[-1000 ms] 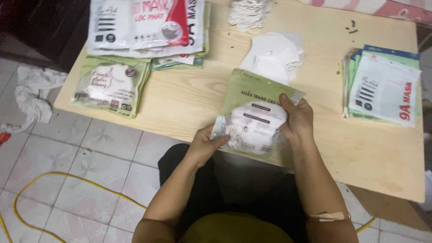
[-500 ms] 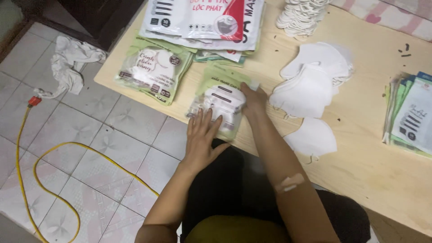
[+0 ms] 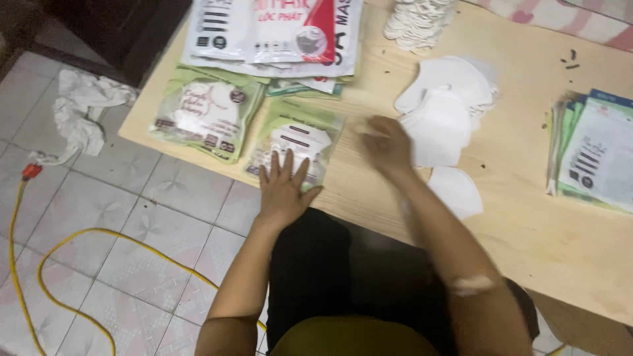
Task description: Separating and stacking individual face masks from a pile on a table.
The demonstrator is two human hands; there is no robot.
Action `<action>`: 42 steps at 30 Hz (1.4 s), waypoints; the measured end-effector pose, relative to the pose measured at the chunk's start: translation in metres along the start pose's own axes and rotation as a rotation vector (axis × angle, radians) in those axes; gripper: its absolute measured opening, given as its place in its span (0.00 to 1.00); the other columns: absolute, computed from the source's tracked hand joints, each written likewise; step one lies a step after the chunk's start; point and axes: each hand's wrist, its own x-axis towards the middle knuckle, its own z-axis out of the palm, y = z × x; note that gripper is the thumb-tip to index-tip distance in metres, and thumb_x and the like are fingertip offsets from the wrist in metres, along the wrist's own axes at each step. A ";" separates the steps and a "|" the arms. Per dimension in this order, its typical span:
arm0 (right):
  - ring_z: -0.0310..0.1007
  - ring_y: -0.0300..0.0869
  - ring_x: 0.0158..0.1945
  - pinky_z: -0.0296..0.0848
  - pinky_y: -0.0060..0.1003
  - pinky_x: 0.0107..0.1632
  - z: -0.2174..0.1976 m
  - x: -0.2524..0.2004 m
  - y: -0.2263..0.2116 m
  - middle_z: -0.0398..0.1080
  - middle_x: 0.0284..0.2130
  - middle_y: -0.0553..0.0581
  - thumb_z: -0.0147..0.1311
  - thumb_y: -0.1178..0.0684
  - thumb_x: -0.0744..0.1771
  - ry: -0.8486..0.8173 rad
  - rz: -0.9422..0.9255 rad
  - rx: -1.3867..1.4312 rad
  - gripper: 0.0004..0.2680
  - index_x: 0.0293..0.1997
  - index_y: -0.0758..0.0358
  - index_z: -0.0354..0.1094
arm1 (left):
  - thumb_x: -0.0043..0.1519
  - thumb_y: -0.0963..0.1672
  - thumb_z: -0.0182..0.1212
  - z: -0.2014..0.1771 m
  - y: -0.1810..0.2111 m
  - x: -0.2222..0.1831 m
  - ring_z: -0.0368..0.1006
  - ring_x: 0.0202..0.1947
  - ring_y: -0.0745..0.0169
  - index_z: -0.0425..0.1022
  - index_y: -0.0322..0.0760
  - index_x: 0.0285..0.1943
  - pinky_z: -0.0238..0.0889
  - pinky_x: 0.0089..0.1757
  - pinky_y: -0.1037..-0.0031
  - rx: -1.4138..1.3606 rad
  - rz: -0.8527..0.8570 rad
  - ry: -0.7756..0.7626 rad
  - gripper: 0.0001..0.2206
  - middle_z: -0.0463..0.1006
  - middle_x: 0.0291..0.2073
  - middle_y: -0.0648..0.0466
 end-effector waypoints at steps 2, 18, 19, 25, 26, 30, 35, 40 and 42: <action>0.71 0.62 0.58 0.77 0.47 0.53 -0.073 -0.023 -0.018 0.66 0.55 0.65 0.60 0.63 0.65 -0.023 0.015 -0.146 0.14 0.57 0.65 0.71 | 0.63 0.60 0.55 -0.006 0.001 0.003 0.37 0.77 0.26 0.62 0.48 0.76 0.33 0.65 0.32 0.021 -0.015 -0.022 0.34 0.52 0.76 0.38; 0.79 0.57 0.47 0.76 0.48 0.48 -0.214 -0.081 0.013 0.78 0.38 0.60 0.68 0.48 0.60 -0.174 0.471 -0.739 0.16 0.52 0.57 0.76 | 0.67 0.49 0.60 0.019 0.165 0.097 0.72 0.62 0.46 0.77 0.41 0.63 0.62 0.61 0.62 -0.649 0.360 0.078 0.18 0.79 0.56 0.47; 0.79 0.57 0.47 0.76 0.48 0.48 -0.218 -0.084 0.016 0.78 0.38 0.60 0.68 0.48 0.60 -0.170 0.473 -0.742 0.16 0.52 0.57 0.76 | 0.67 0.49 0.60 0.026 0.166 0.101 0.72 0.62 0.46 0.77 0.41 0.63 0.62 0.61 0.62 -0.652 0.364 0.077 0.18 0.79 0.56 0.47; 0.75 0.47 0.38 0.74 0.41 0.42 -0.220 -0.088 0.019 0.77 0.32 0.61 0.68 0.60 0.62 -0.132 0.470 -0.194 0.09 0.43 0.67 0.77 | 0.65 0.47 0.64 0.046 0.165 0.106 0.74 0.57 0.37 0.79 0.35 0.59 0.71 0.53 0.52 -1.065 0.280 -0.142 0.16 0.80 0.52 0.37; 0.74 0.45 0.36 0.74 0.38 0.40 -0.213 -0.082 0.007 0.76 0.31 0.58 0.67 0.60 0.62 -0.144 0.458 -0.094 0.09 0.44 0.68 0.76 | 0.64 0.44 0.66 0.047 0.165 0.103 0.70 0.60 0.32 0.75 0.30 0.62 0.67 0.56 0.48 -1.163 0.332 -0.255 0.19 0.77 0.55 0.32; 0.76 0.43 0.33 0.77 0.36 0.38 -0.179 -0.057 -0.030 0.76 0.29 0.60 0.66 0.60 0.63 -0.180 0.421 0.094 0.09 0.43 0.70 0.73 | 0.69 0.43 0.60 0.087 0.165 0.111 0.74 0.53 0.54 0.79 0.35 0.60 0.71 0.52 0.59 -1.265 0.283 -0.337 0.13 0.82 0.49 0.40; 0.76 0.45 0.50 0.76 0.41 0.50 -0.164 -0.024 -0.015 0.76 0.42 0.56 0.67 0.46 0.64 -0.017 0.310 -0.311 0.14 0.52 0.55 0.74 | 0.70 0.44 0.55 0.024 0.156 0.102 0.74 0.58 0.43 0.78 0.32 0.61 0.67 0.56 0.53 -1.059 0.186 -0.121 0.15 0.81 0.50 0.36; 0.69 0.51 0.62 0.71 0.43 0.61 -0.146 -0.009 0.017 0.68 0.54 0.56 0.66 0.41 0.65 0.075 0.096 -0.776 0.21 0.61 0.56 0.69 | 0.71 0.43 0.50 0.001 0.132 0.107 0.72 0.60 0.37 0.77 0.32 0.61 0.63 0.59 0.51 -0.886 0.206 -0.005 0.15 0.80 0.52 0.35; 0.70 0.60 0.53 0.71 0.53 0.54 -0.139 -0.005 0.024 0.68 0.49 0.65 0.70 0.44 0.62 0.108 0.075 -0.884 0.26 0.63 0.64 0.64 | 0.69 0.41 0.53 -0.005 0.130 0.108 0.75 0.54 0.31 0.79 0.28 0.58 0.66 0.55 0.50 -0.852 0.175 0.111 0.13 0.81 0.47 0.33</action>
